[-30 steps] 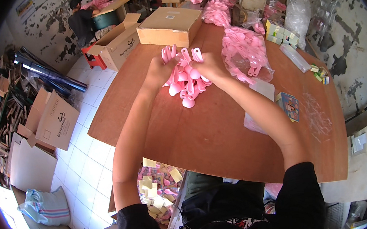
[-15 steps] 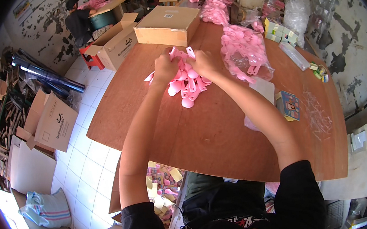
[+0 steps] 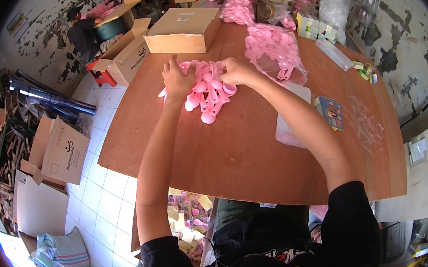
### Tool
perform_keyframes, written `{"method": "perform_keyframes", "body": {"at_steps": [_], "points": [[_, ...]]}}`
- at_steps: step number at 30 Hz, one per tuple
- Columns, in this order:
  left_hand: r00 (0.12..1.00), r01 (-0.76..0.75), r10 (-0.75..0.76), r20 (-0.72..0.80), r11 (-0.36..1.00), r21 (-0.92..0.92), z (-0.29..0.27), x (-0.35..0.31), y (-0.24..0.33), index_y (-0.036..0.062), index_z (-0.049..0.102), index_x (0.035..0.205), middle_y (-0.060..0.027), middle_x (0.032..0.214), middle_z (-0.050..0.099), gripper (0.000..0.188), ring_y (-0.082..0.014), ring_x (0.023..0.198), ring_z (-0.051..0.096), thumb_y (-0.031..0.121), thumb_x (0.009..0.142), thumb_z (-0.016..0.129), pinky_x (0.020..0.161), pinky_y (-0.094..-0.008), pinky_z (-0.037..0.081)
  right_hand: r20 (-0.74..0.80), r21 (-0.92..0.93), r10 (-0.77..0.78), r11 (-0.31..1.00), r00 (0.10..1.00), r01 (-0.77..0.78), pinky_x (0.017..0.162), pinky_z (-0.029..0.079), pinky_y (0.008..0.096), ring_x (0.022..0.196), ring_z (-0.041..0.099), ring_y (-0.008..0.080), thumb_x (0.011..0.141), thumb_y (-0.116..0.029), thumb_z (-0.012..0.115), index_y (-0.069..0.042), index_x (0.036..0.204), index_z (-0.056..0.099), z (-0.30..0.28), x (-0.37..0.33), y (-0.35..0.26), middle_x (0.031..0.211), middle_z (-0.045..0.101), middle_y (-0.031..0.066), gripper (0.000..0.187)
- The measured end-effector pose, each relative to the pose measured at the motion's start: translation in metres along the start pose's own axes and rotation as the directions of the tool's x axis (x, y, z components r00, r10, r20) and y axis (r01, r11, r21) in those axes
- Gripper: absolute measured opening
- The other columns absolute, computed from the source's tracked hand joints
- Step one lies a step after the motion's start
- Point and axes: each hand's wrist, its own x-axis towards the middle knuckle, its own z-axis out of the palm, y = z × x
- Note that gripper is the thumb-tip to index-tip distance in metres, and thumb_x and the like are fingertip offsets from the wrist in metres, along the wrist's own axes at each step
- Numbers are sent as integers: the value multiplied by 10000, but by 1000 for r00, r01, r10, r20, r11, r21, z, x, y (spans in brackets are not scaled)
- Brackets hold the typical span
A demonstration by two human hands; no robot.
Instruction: The person unpacks pink plastic spoons from a sealed bag and places them into a clear plastic container. The person repeatedly picks up spoons from the table and arranges them inside the container.
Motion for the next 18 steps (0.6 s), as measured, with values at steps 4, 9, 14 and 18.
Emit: {"method": "perform_keyframes", "body": {"at_steps": [4,9,14,18], "points": [[989,105,-114,98,990,99,4,1,15,69,471,1384,-222,1320,501,682,-431,1215,475,459,850,638,1017,-515,398,-27,-25,-20,999,999,19,774,541,423,860,700,330,765,-320,696,-89,917,753,5,-4,20,880,715,177,282],[975,187,-196,102,978,90,-3,3,-27,67,463,1407,-244,1360,483,712,-439,1223,487,538,883,561,1044,-511,383,-72,-121,-66,991,995,57,768,544,457,847,697,363,801,-207,615,-47,825,742,0,-21,8,837,700,216,206],[996,89,-88,-14,991,96,-23,-7,12,55,451,1410,-254,1380,439,634,-423,1272,426,449,925,554,1068,-508,347,16,-498,78,865,997,-60,765,567,438,945,695,350,812,-128,590,-16,916,743,-61,-76,39,1006,697,223,216],[923,-317,309,-231,948,0,-30,-12,59,57,507,1320,-233,1363,439,479,-412,1245,428,258,898,613,1048,-500,348,68,-576,385,768,920,-279,920,516,419,1109,644,330,863,-126,537,-36,1147,682,-53,-52,87,1221,640,209,332]]}}
